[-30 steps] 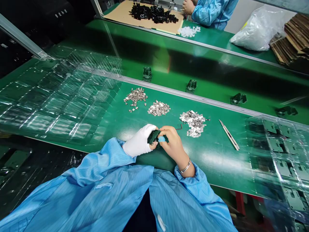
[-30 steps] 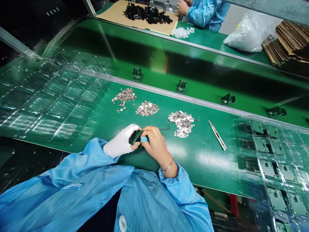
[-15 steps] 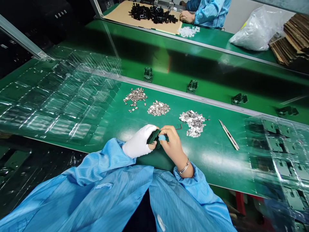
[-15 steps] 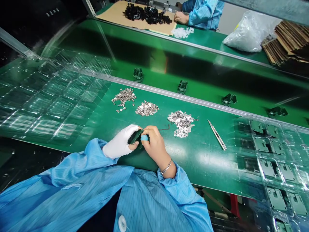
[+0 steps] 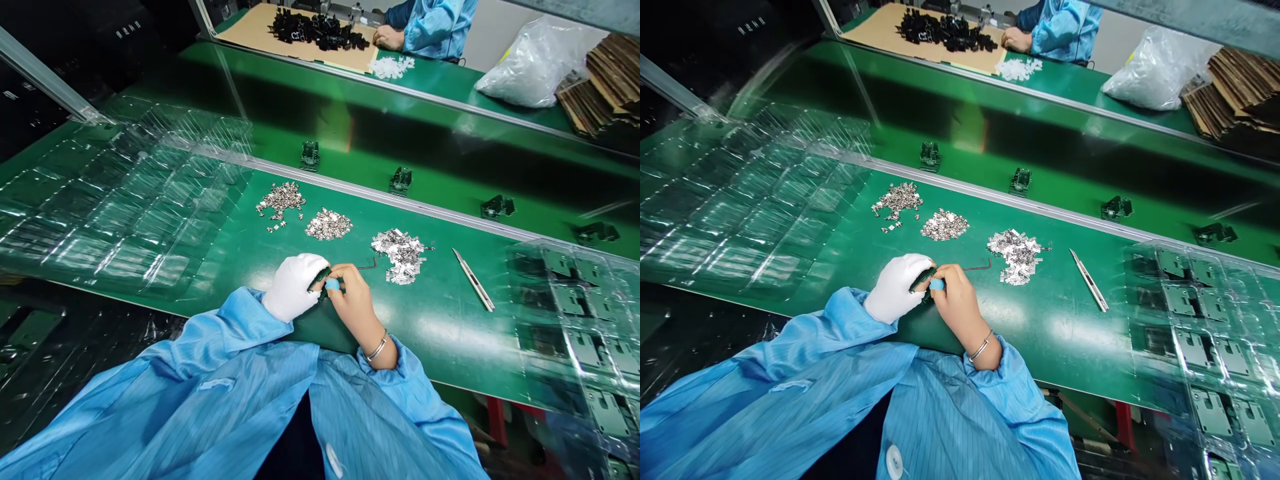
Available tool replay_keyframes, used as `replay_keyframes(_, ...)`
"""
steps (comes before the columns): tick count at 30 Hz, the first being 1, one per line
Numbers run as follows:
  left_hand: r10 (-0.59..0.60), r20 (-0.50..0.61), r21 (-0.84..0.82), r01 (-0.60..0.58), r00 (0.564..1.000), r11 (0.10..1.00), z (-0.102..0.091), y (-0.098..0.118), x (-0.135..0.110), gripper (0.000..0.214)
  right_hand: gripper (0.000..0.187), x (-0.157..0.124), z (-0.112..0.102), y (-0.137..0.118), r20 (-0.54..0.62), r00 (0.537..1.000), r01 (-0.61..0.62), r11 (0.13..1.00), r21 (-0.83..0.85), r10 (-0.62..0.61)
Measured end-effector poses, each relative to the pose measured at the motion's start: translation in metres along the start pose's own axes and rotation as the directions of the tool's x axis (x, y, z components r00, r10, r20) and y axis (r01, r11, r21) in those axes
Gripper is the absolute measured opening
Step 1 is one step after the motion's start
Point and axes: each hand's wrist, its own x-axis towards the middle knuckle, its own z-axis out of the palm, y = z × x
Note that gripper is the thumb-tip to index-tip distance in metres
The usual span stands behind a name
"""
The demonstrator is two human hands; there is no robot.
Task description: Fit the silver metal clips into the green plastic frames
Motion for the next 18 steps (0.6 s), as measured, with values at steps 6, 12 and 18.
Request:
replay_keyframes(6, -0.128, -0.012, -0.034, 0.128, 0.992, 0.991, 0.013, 0.005, -0.007, 0.036, 0.028, 0.005, -0.001, 0.007, 0.015, 0.998, -0.064, 0.997, -0.045, 0.065)
replay_keyframes(12, -0.15, 0.078, -0.365, 0.168, 0.986, 0.916, 0.009, -0.008, -0.009, 0.041, 0.032, 0.013, -0.003, 0.004, 0.08, 0.995, -0.056, 0.998, -0.039, 0.059)
replay_keyframes(18, -0.235, 0.169, -0.334, 0.28, 0.957, 0.9, 0.001, -0.011, -0.003, 0.022, 0.035, 0.017, 0.0, -0.007, 0.197, 0.979, -0.016, 0.984, -0.179, 0.052)
